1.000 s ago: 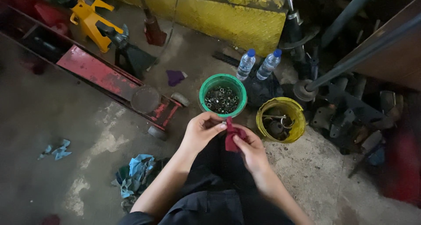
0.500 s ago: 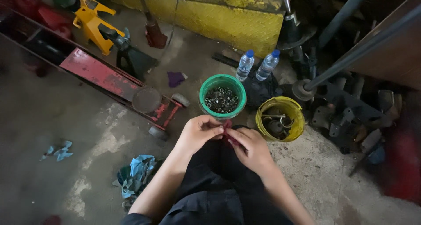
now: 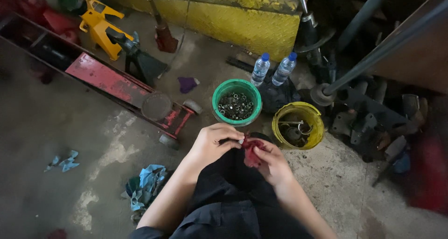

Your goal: The person sits on the floor and repeatedly picks up small metal parts from a green bucket. They wipe each part with a red cloth and then place it back into the bucket.

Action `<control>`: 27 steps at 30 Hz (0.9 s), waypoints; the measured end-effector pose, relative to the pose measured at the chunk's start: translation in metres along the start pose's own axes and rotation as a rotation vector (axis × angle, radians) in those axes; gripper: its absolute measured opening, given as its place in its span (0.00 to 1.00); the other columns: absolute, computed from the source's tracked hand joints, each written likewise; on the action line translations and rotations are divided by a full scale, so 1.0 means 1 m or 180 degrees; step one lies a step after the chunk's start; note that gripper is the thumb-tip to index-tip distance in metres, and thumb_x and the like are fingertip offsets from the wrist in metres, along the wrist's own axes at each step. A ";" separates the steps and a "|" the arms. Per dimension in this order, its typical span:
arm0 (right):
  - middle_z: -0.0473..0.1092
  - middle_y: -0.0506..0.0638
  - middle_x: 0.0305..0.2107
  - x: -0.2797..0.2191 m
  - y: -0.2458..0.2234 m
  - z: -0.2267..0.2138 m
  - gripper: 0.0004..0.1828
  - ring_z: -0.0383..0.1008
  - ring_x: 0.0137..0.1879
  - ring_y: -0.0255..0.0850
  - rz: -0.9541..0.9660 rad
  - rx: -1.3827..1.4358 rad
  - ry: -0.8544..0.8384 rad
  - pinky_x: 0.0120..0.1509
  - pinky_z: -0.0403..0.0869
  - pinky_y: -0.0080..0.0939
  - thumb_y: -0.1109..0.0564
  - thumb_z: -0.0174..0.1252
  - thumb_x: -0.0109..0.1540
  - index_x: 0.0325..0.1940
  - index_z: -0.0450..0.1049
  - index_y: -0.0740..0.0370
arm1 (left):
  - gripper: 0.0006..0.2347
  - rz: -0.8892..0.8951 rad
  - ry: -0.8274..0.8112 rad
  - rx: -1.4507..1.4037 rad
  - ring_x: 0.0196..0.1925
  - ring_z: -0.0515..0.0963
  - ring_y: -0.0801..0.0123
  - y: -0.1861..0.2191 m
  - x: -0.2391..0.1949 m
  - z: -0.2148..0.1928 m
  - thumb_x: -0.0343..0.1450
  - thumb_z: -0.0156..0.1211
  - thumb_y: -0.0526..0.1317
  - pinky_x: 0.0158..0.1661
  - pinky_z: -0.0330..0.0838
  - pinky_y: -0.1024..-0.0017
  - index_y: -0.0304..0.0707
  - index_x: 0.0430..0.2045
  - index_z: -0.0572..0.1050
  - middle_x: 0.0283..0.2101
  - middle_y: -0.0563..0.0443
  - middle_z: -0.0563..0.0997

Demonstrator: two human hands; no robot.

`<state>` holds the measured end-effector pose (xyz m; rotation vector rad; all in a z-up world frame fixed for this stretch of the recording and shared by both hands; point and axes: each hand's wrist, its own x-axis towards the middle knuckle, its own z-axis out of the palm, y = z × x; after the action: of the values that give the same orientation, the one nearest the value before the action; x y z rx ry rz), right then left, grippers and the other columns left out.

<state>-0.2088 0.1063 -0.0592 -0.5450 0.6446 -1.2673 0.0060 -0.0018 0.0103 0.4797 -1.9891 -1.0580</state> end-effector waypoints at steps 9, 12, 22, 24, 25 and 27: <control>0.68 0.48 0.30 0.000 -0.005 0.036 0.17 0.65 0.34 0.37 0.0266 0.1436 -0.0571 0.40 0.65 0.39 0.52 0.54 0.69 0.55 0.70 0.67 | 0.09 -0.0018 -0.0101 0.0252 0.47 0.86 0.59 0.013 0.008 -0.008 0.63 0.71 0.28 0.49 0.81 0.69 0.33 0.35 0.82 0.41 0.47 0.84; 0.72 0.54 0.34 0.003 0.013 0.009 0.20 0.70 0.34 0.41 -0.0051 0.0092 0.0344 0.38 0.69 0.39 0.56 0.56 0.66 0.61 0.71 0.69 | 0.10 -0.0390 0.0105 0.0217 0.41 0.85 0.62 0.016 0.010 -0.004 0.61 0.73 0.29 0.42 0.79 0.72 0.31 0.34 0.82 0.38 0.47 0.84; 0.75 0.54 0.39 0.004 -0.039 0.051 0.24 0.76 0.45 0.52 -0.1662 -0.4821 -0.0056 0.48 0.74 0.46 0.61 0.63 0.61 0.61 0.73 0.58 | 0.06 -0.2230 0.0095 -0.1373 0.32 0.83 0.73 -0.046 -0.011 0.008 0.69 0.69 0.33 0.36 0.76 0.74 0.27 0.32 0.79 0.31 0.47 0.84; 0.75 0.55 0.39 0.004 -0.047 0.060 0.27 0.74 0.42 0.56 -0.1801 -0.5464 -0.0042 0.45 0.73 0.51 0.63 0.64 0.56 0.60 0.74 0.54 | 0.06 -0.2418 0.0089 -0.1661 0.31 0.82 0.71 -0.053 -0.015 0.010 0.69 0.69 0.33 0.35 0.76 0.73 0.26 0.32 0.78 0.31 0.45 0.83; 0.75 0.55 0.39 0.004 -0.043 0.057 0.27 0.74 0.42 0.56 -0.1799 -0.5460 -0.0043 0.45 0.73 0.51 0.63 0.64 0.56 0.60 0.74 0.54 | 0.06 -0.2423 0.0090 -0.1659 0.31 0.82 0.71 -0.054 -0.016 0.012 0.69 0.69 0.33 0.35 0.76 0.73 0.26 0.32 0.78 0.31 0.45 0.83; 0.76 0.53 0.41 0.003 -0.036 0.050 0.23 0.78 0.45 0.49 -0.1512 -0.4741 0.0070 0.47 0.75 0.43 0.62 0.63 0.61 0.61 0.75 0.55 | 0.05 -0.2431 0.0216 -0.2076 0.34 0.84 0.71 -0.056 -0.016 0.015 0.68 0.68 0.31 0.39 0.81 0.71 0.27 0.31 0.77 0.34 0.46 0.84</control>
<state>-0.1978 0.0963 0.0005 -1.9832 1.5108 -1.0192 0.0009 -0.0160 -0.0478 0.9128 -1.2737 -2.0210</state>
